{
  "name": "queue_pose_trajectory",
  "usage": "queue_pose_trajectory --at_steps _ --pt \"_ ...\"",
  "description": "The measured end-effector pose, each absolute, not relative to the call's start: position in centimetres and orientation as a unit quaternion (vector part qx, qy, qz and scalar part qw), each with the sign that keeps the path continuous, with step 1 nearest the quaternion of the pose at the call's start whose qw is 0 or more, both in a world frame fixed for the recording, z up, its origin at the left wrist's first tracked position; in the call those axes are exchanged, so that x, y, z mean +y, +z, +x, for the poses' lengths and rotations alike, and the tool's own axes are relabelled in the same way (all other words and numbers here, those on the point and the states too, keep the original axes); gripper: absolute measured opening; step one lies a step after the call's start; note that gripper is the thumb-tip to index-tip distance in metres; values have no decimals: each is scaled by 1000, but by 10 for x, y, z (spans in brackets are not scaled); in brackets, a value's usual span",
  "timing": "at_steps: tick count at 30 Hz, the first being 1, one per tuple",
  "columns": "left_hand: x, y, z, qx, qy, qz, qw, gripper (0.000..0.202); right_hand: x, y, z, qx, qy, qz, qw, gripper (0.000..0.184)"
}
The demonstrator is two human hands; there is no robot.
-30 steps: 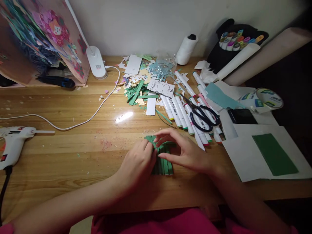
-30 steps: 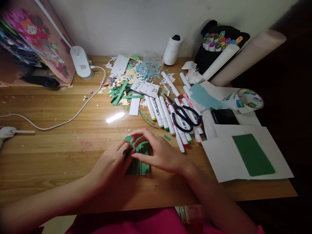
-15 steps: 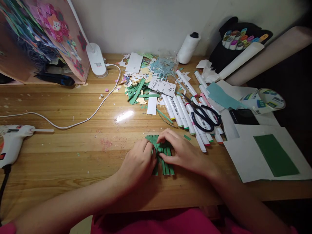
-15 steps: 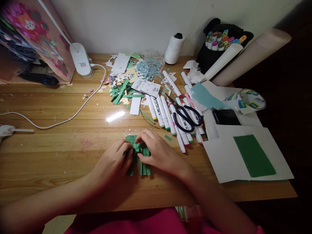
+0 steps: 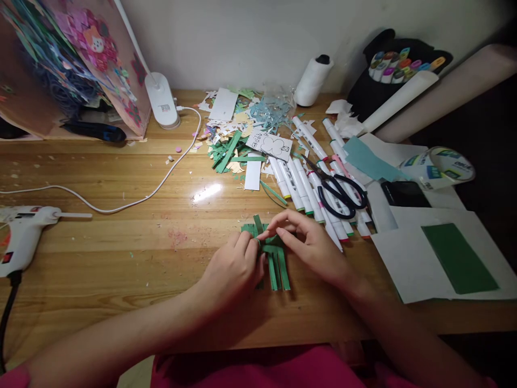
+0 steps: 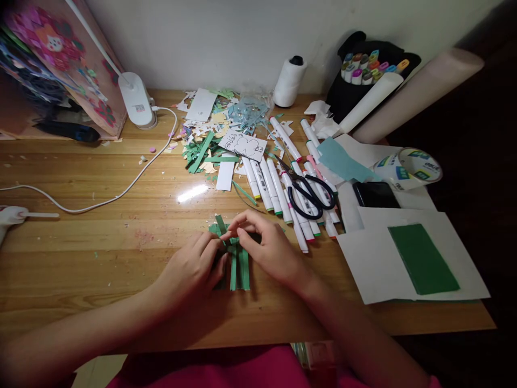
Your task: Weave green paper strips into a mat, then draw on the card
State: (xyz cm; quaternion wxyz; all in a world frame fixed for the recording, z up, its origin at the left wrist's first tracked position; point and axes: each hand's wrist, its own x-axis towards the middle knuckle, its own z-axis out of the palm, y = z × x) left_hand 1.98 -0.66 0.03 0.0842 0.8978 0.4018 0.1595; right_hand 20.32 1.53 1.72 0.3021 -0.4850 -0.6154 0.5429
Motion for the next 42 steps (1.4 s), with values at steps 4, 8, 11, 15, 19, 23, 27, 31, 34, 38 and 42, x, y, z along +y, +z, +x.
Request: queue_pose_trajectory --at_steps 4,8,11,15,19,23,27,31,34,38,42 --pt "-7 3 21 416 153 887 130 22 16 19 205 -630 530 -488 289 15" --pt "-6 -3 19 422 159 886 107 27 16 21 208 -692 458 -499 248 2" --pt "-5 -6 18 437 157 879 107 28 17 23 210 -740 413 -493 199 7" --pt "-5 -5 17 437 154 880 104 21 18 25 212 -787 374 -467 151 10" --pt "-6 1 13 392 135 908 63 21 19 24 212 -805 351 -457 138 11" --pt "-9 5 10 309 172 935 23 27 19 25 213 -812 338 -454 142 10" --pt "-14 3 11 275 202 940 14 29 20 29 215 -820 309 -465 123 8" --pt "-17 0 15 260 221 940 19 29 21 31 217 -820 307 -471 106 6" --pt "-14 1 20 301 202 930 57 26 23 30 217 -805 333 -478 107 6" --pt "-7 3 27 370 205 900 105 20 24 30 217 -766 391 -499 110 10" --pt "-2 3 33 418 212 873 135 27 23 33 218 -729 448 -496 150 12"
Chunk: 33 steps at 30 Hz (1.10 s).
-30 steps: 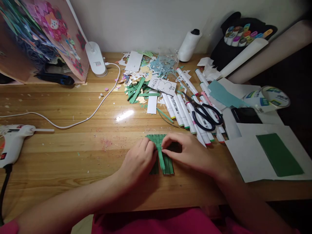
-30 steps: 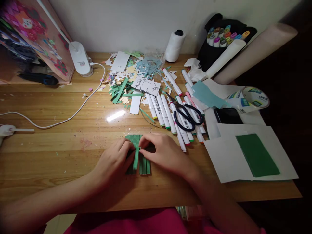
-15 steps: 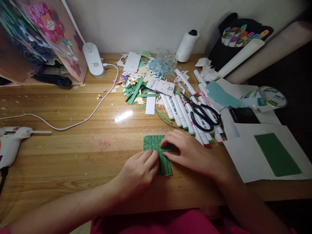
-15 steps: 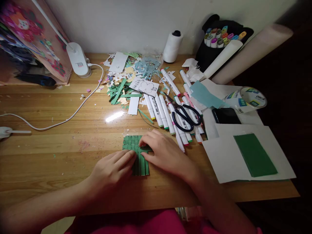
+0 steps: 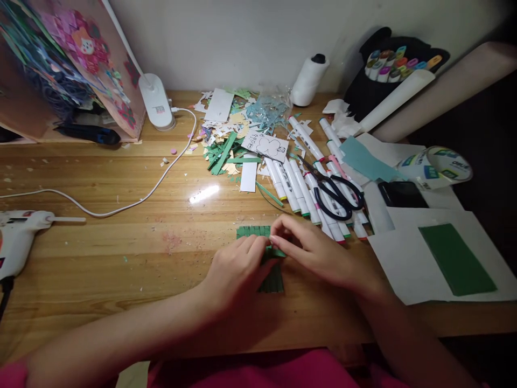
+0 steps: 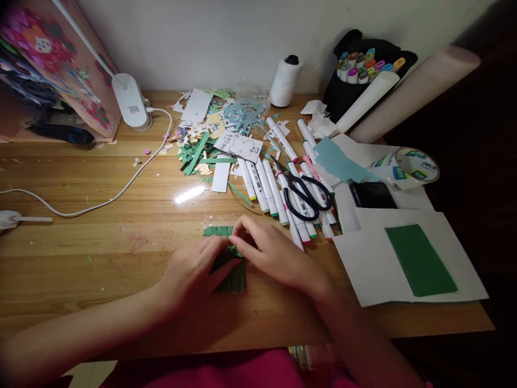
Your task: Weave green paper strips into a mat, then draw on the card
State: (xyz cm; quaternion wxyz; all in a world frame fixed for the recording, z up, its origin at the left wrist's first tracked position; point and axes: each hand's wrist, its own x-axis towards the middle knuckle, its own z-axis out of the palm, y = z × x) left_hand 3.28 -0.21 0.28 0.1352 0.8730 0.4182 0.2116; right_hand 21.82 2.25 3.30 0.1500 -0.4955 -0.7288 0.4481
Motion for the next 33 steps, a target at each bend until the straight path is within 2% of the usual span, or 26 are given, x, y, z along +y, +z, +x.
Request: queue_pose_trajectory --at_steps 4,8,11,21,23,27,33 --pt "-2 0 34 418 217 875 111 36 21 35 222 -708 483 -486 172 20" --pt "-4 -1 31 423 224 866 142 32 21 32 223 -764 430 -470 102 34" --pt "-4 -2 28 427 229 857 177 28 22 28 220 -793 394 -458 73 32" --pt "-3 -4 26 425 241 848 203 24 25 26 218 -798 384 -454 96 16" --pt "-3 -4 26 427 239 848 205 24 26 27 220 -801 389 -446 94 18" --pt "-3 -4 26 429 236 848 201 24 25 28 222 -805 413 -421 66 38" --pt "-2 -3 28 425 240 854 181 26 24 25 216 -806 390 -438 79 27"
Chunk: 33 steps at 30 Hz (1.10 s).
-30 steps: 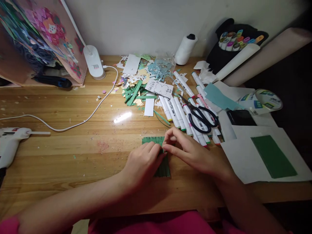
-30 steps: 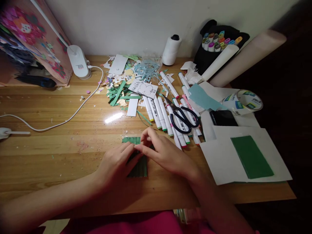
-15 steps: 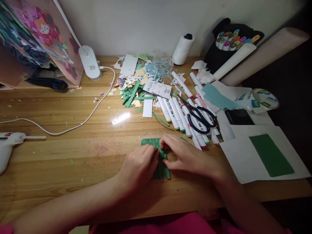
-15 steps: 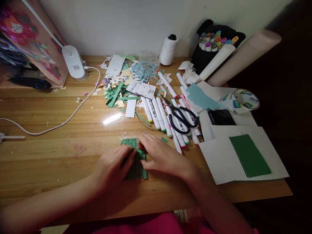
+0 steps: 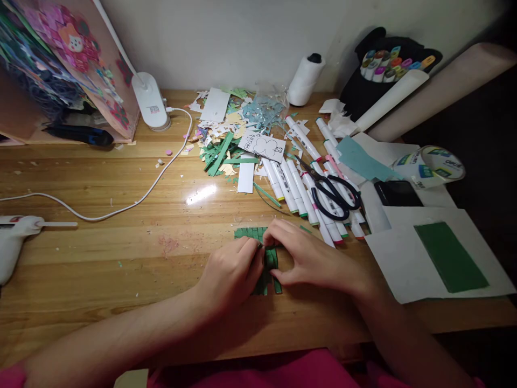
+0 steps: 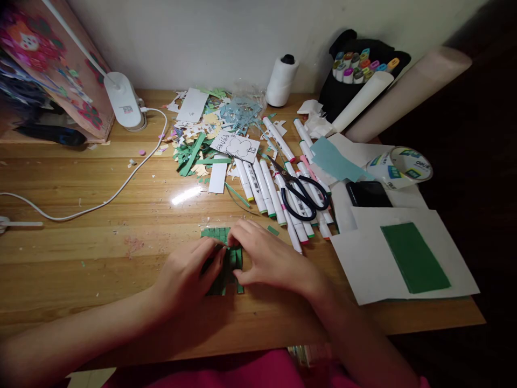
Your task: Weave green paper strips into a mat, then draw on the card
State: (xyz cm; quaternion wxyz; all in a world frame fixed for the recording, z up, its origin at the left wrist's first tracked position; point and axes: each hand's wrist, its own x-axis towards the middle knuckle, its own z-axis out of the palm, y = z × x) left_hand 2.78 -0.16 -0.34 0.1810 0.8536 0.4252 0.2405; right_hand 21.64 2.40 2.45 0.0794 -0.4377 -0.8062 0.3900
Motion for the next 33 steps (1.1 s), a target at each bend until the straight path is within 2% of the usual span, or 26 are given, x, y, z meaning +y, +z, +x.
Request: queue_pose_trajectory --at_steps 7,11,18,24,33 --pt "-3 -4 27 428 235 856 171 27 24 25 216 -780 407 -459 121 15" --pt "-3 -3 27 430 231 857 167 26 23 22 217 -694 486 -506 158 11" --pt "-2 -2 29 431 233 857 160 27 30 20 220 -483 650 -543 223 20" --pt "-2 1 29 436 239 849 178 21 35 28 223 -375 713 -547 227 19" --pt "2 11 25 390 227 854 261 21 34 33 225 -343 734 -539 230 20"
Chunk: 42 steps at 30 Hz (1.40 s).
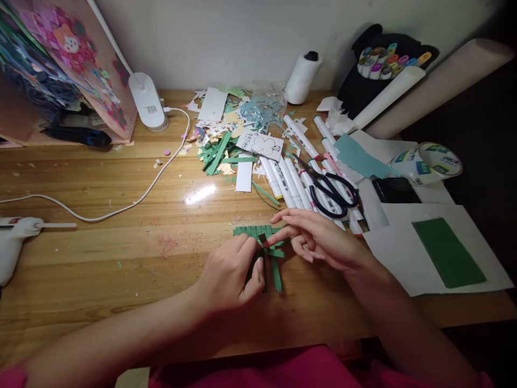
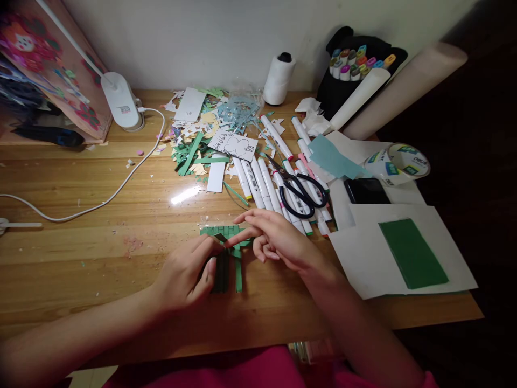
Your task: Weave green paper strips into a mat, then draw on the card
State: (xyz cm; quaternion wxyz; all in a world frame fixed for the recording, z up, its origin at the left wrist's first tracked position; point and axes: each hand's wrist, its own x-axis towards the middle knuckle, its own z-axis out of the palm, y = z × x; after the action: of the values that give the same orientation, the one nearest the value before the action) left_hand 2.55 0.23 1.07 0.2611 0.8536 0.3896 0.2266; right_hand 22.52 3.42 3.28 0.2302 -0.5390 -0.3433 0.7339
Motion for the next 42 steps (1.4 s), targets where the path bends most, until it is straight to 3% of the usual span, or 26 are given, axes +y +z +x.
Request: queue_pose_trajectory --at_steps 8,13,20,28,42 --pt "0 -6 30 445 220 842 211 16 32 31 222 -459 670 -531 243 22" --pt "2 -9 31 451 210 843 202 16 28 32 219 -535 617 -529 231 13" --pt "3 -6 32 444 192 852 201 17 23 23 225 -675 457 -564 133 8" --pt "6 -8 32 445 187 853 200 25 23 17 223 -688 449 -559 111 2" --pt "5 -8 31 425 187 868 178 21 22 23 221 -685 424 -584 99 7"
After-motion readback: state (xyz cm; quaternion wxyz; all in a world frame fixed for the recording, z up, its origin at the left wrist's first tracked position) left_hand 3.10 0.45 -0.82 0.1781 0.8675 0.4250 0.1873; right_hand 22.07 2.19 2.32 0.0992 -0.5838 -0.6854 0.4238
